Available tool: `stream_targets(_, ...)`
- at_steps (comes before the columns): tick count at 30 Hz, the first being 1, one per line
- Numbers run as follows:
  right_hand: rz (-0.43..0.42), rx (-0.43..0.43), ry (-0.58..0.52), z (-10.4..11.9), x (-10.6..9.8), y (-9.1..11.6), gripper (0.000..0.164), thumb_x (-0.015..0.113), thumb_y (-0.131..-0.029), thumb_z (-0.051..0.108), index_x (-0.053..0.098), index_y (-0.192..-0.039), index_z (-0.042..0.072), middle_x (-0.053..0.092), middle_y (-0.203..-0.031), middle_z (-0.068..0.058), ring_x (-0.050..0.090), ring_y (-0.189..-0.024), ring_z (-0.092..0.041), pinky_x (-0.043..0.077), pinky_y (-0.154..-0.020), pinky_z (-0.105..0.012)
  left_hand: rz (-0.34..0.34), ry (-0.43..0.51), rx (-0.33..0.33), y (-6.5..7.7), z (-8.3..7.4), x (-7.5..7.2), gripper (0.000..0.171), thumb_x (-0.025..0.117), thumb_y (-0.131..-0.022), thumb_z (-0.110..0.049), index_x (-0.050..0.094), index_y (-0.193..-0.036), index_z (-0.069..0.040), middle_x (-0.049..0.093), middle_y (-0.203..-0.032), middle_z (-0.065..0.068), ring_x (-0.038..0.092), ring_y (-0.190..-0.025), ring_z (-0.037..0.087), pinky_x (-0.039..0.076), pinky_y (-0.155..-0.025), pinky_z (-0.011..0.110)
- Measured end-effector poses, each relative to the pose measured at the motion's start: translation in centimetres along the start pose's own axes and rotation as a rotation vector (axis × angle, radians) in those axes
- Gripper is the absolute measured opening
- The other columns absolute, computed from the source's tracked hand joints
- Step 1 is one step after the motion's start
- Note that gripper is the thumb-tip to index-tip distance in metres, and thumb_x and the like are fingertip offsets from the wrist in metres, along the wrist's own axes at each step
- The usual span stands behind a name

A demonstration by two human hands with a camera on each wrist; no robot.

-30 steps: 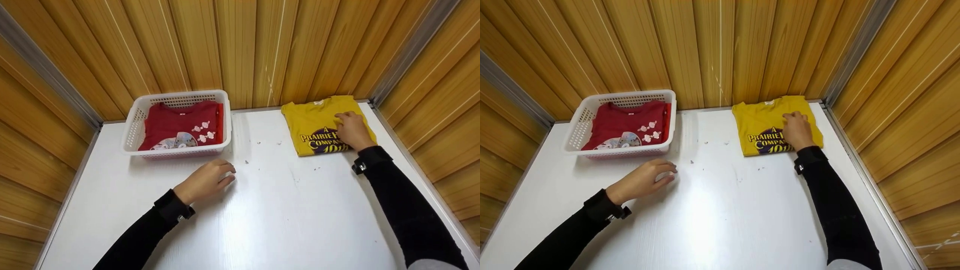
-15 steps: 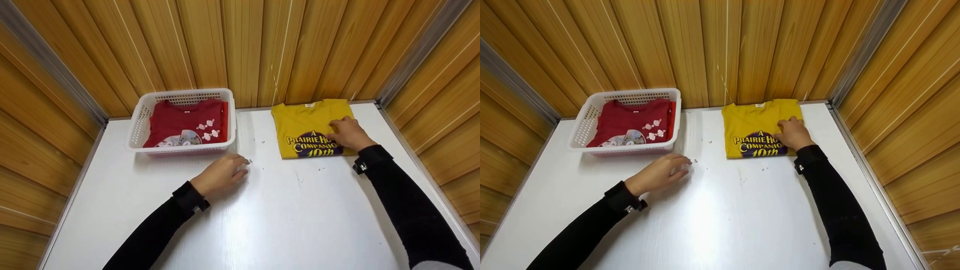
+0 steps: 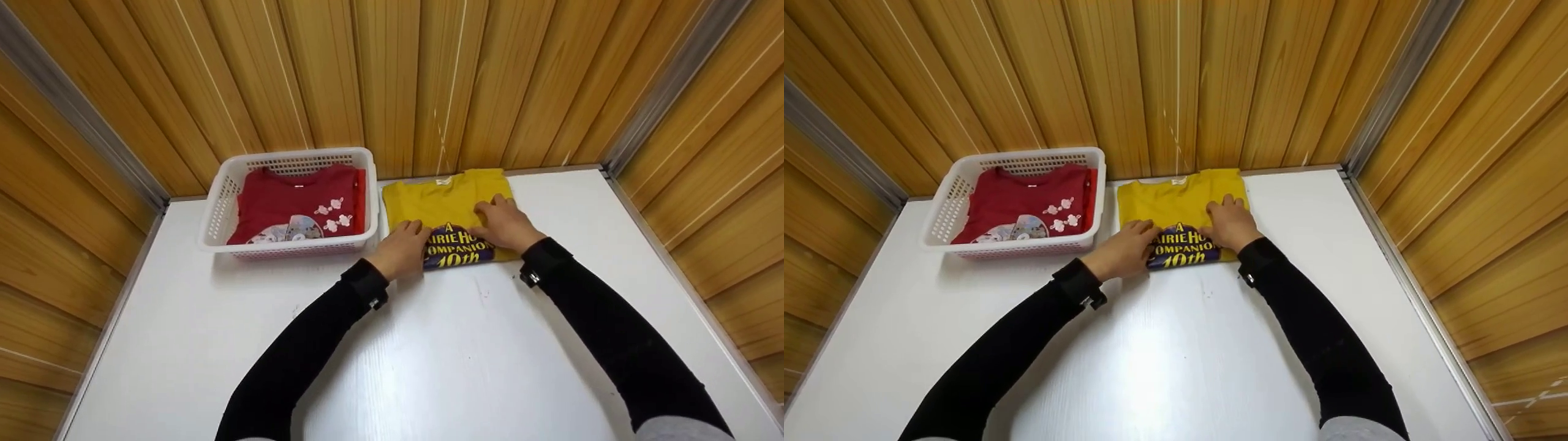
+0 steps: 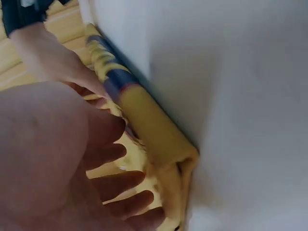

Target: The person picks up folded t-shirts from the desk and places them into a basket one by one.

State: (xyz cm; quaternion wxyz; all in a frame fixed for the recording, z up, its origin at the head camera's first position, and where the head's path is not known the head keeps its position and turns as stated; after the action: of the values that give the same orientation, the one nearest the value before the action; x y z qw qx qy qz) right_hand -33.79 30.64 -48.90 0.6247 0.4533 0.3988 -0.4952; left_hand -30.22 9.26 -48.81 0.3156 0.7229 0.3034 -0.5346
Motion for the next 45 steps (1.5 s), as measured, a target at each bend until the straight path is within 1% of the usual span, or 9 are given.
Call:
stream_targets(2, -0.001, -0.004, 0.001, 0.6, 0.2, 0.2, 0.067, 0.070, -0.107, 0.049, 0.056, -0.157, 0.006, 0.047, -0.147, -0.030, 0.047, -0.127, -0.044, 0.051, -0.107, -0.063, -0.005, -0.031, -0.016, -0.3, 0.5, 0.1, 0.067, 0.071, -0.106, -0.027, 0.047, -0.167, -0.013, 0.044, -0.174, 0.013, 0.044, -0.160, 0.035, 0.040, -0.134, 0.048)
stream_targets(6, -0.015, -0.015, 0.001, 1.1, 0.0, 0.8, 0.066, 0.071, -0.106, 0.049, 0.057, -0.155, 0.007, 0.048, -0.141, -0.028, 0.047, -0.120, -0.042, 0.052, -0.099, -0.059, -0.032, -0.094, 0.007, -0.2, 0.5, -0.2, 0.060, 0.068, -0.108, -0.029, 0.053, -0.163, -0.012, 0.052, -0.166, 0.013, 0.052, -0.153, 0.035, 0.047, -0.128, 0.048)
stream_targets(15, -0.017, -0.048, 0.015, 1.5, 0.3, 2.4, 0.067, 0.073, -0.104, 0.053, 0.058, -0.151, 0.007, 0.049, -0.138, -0.027, 0.049, -0.117, -0.041, 0.053, -0.098, -0.058, -0.065, -0.189, 0.029, 1.7, -0.2, -0.1, 0.052, 0.063, -0.109, -0.027, 0.057, -0.159, -0.015, 0.060, -0.153, 0.010, 0.059, -0.141, 0.033, 0.057, -0.114, 0.053)
stream_targets(21, -0.010, -0.073, 0.032, 2.3, 1.0, 4.2, 0.067, 0.073, -0.104, 0.054, 0.059, -0.149, 0.007, 0.050, -0.139, -0.028, 0.050, -0.118, -0.041, 0.054, -0.094, -0.059, -0.114, -0.206, 0.091, 3.9, -1.0, 0.3, 0.046, 0.061, -0.108, -0.026, 0.062, -0.152, -0.013, 0.064, -0.143, 0.011, 0.062, -0.132, 0.032, 0.059, -0.109, 0.049)
stream_targets(30, -0.016, -0.107, 0.080, 4.4, 2.1, 7.8, 0.067, 0.075, -0.102, 0.056, 0.060, -0.146, 0.008, 0.053, -0.127, -0.023, 0.050, -0.107, -0.037, 0.051, -0.080, -0.049, -0.180, -0.201, 0.179, 8.3, -1.6, 1.0, 0.041, 0.062, -0.107, -0.026, 0.065, -0.145, -0.012, 0.066, -0.131, 0.008, 0.061, -0.117, 0.029, 0.058, -0.105, 0.042)
stream_targets(34, -0.018, -0.124, 0.092, 5.3, 2.6, 8.8, 0.067, 0.074, -0.103, 0.056, 0.060, -0.146, 0.008, 0.053, -0.125, -0.022, 0.051, -0.106, -0.037, 0.051, -0.076, -0.048, -0.196, -0.210, 0.199, 9.6, -1.7, 1.2, 0.039, 0.062, -0.105, -0.026, 0.067, -0.142, -0.012, 0.065, -0.126, 0.007, 0.059, -0.112, 0.028, 0.056, -0.102, 0.041)
stream_targets(37, -0.002, -0.130, 0.099, 5.8, 2.6, 9.0, 0.066, 0.073, -0.103, 0.057, 0.061, -0.146, 0.008, 0.054, -0.125, -0.022, 0.052, -0.106, -0.038, 0.051, -0.076, -0.049, -0.183, -0.197, 0.197, 9.9, -1.3, 1.1, 0.038, 0.063, -0.105, -0.026, 0.067, -0.140, -0.013, 0.065, -0.126, 0.007, 0.059, -0.112, 0.028, 0.055, -0.102, 0.041)
stream_targets(40, 0.000, -0.129, 0.104, 6.0, 2.0, 8.6, 0.057, 0.072, -0.105, 0.053, 0.065, -0.139, 0.007, 0.061, -0.121, -0.022, 0.058, -0.100, -0.035, 0.054, -0.078, -0.050, -0.150, -0.132, 0.173, 9.6, -0.9, 0.6, 0.035, 0.064, -0.106, -0.027, 0.070, -0.139, -0.014, 0.067, -0.128, 0.008, 0.060, -0.113, 0.028, 0.057, -0.101, 0.042)
stream_targets(45, -0.106, -0.118, 0.085, 6.2, 0.1, 6.8, 0.038, 0.069, -0.109, 0.032, 0.072, -0.132, 0.002, 0.072, -0.115, -0.021, 0.066, -0.094, -0.034, 0.061, -0.083, -0.056, -0.139, -0.054, 0.093, 8.0, 0.3, -0.5, 0.035, 0.068, -0.107, -0.021, 0.070, -0.141, -0.009, 0.068, -0.138, 0.014, 0.064, -0.125, 0.033, 0.058, -0.111, 0.047)
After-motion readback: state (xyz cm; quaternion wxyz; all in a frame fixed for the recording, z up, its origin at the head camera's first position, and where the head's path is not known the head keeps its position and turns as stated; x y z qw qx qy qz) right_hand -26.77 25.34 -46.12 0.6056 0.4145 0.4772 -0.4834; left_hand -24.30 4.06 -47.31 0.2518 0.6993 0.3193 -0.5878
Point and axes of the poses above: each hand's wrist, its own y-axis away from the middle knuckle, its own x-axis out of the palm, z = x × y, the point moved 9 cm from there along -y, towards the middle knuckle
